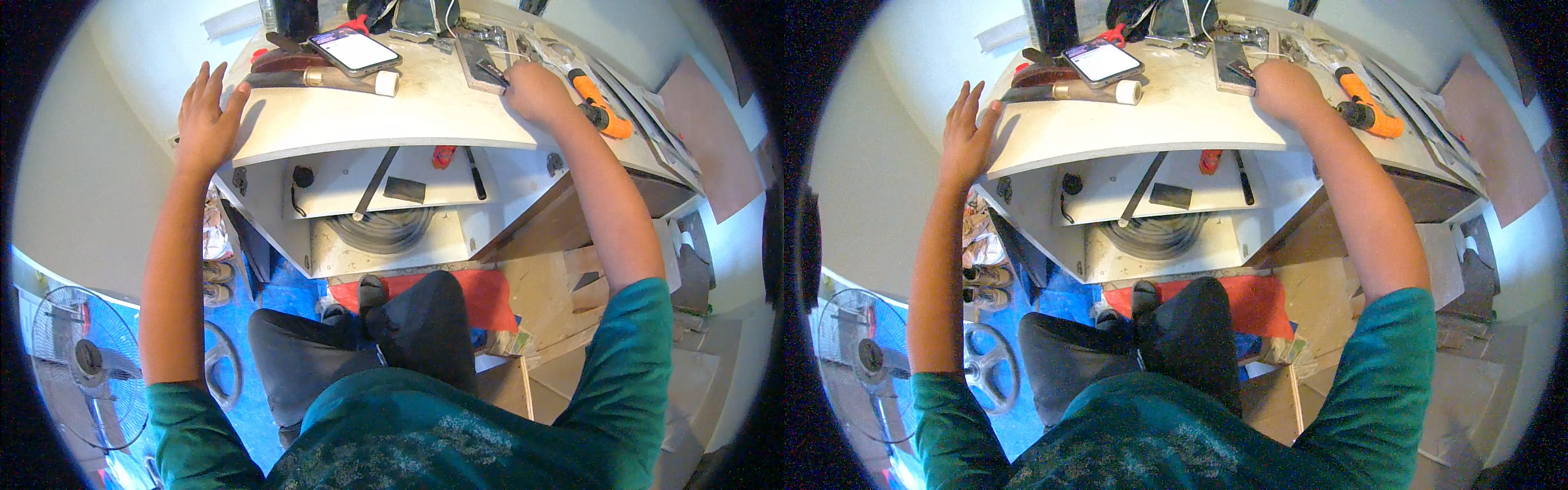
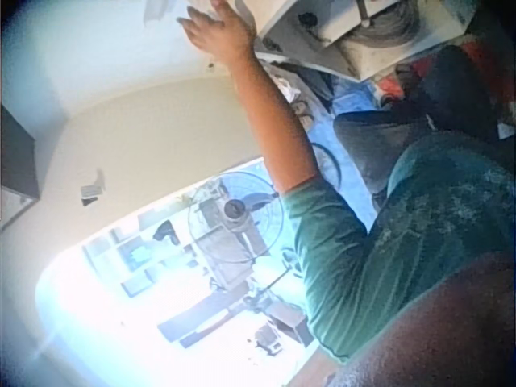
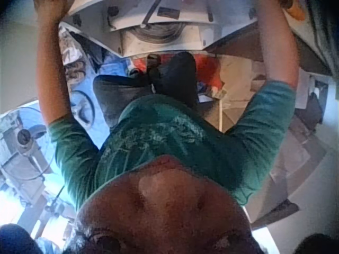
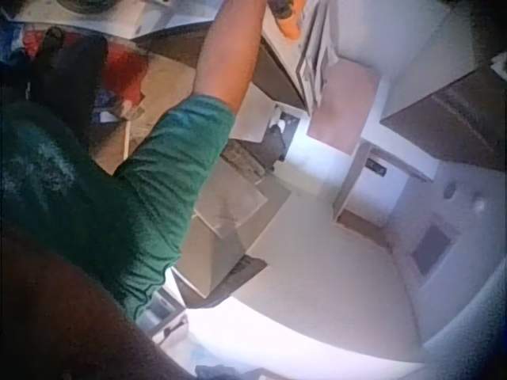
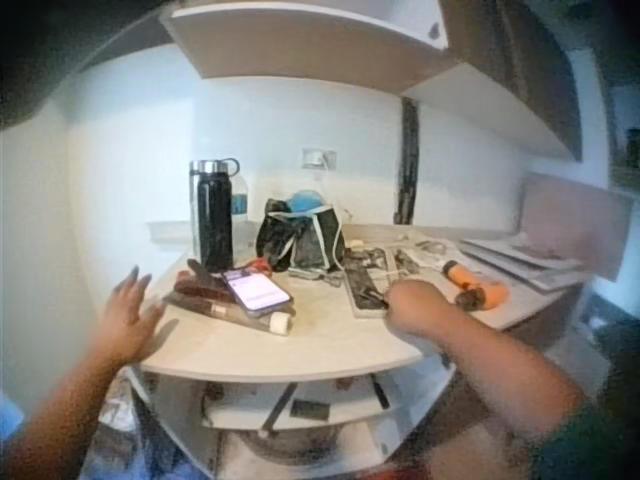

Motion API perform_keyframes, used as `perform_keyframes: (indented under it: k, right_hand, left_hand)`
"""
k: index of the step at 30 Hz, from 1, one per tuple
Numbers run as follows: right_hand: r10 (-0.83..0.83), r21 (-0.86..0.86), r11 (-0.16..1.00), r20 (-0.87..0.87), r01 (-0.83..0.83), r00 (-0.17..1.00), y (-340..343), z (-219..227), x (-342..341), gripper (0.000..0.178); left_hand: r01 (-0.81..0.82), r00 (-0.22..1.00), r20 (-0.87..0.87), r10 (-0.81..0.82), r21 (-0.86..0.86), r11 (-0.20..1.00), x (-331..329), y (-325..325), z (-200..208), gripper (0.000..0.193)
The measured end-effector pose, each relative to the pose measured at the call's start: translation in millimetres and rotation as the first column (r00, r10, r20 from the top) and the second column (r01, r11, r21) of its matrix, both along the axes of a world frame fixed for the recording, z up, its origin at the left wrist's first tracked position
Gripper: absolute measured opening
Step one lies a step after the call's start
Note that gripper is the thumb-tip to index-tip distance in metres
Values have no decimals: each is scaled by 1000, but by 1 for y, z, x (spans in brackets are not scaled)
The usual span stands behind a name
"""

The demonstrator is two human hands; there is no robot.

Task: The person sits at a cluttered white desk and repeatedly picks up, inspects, and places back various small items such as a red tool, a black rectangular object, and a MaxSell-branded item. The person shifts items between the desk surface and the open drawer below, occasionally moving cables and other objects aside to reach deeper items.

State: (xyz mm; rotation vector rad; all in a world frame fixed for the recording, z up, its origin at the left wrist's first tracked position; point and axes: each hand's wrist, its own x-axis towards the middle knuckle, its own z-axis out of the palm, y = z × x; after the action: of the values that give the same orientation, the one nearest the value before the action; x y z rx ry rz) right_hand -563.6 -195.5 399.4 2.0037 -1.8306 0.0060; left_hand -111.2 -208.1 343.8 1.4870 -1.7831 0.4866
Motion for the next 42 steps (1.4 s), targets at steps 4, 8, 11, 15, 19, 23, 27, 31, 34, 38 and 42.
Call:
perform_keyframes:
  k: [4, 8, 11, 15, 19, 23, 27, 31, 34, 38, 42]
  right_hand:
    - [-10, -190, 981, 71, 23, 997, 12, 7, -9, 22]
    - [160, -212, 977, 827, 35, 539, 43, 25, -37, 18]
    - [234, -246, 962, 966, -117, -108, 89, 15, -37, 21]
    - [231, -333, 927, 870, -174, -435, 132, -3, -9, 21]
    - [133, -367, 894, 765, -256, -631, 149, -25, 1, 22]
    - [54, -435, 870, 549, -230, -834, 159, -51, 18, 24]
    - [46, -403, 885, 572, -232, -819, 170, -61, 39, 19]
    - [51, -332, 921, 623, -205, -780, 178, -69, 49, 16]
    - [36, -297, 925, 688, -236, -725, 184, -68, 59, 17]
    - [107, -258, 952, 780, -163, -616, 191, -63, 70, 17]
    - [148, -282, 952, 768, -121, -622, 188, -83, 72, 16]
  left_hand:
    - [-24, 1000, 14, 24, 9, 1000, 1, 4, 2, 58]
    - [-12, 1000, 6, 12, -2, 1000, -4, -1, 0, 58]
    - [1, 1000, 3, 0, -38, 999, -3, -3, -3, 61]
    - [6, 1000, 4, -6, -34, 999, -2, -1, -3, 60]
    - [0, 1000, 14, 0, -10, 1000, -3, -1, 0, 60]
    - [8, 1000, 20, -8, 16, 1000, -3, -1, 1, 61]
    - [-15, 1000, 12, 14, 54, 998, -6, 2, 2, 61]
    - [18, 1000, 4, -18, 48, 999, -7, 2, 3, 60]
    - [24, 1000, 7, -25, 54, 998, -4, 1, 0, 60]
    - [14, 1000, 23, -16, 65, 998, -5, 1, 2, 61]
    - [56, 998, 12, -57, 67, 996, -9, 2, 3, 61]
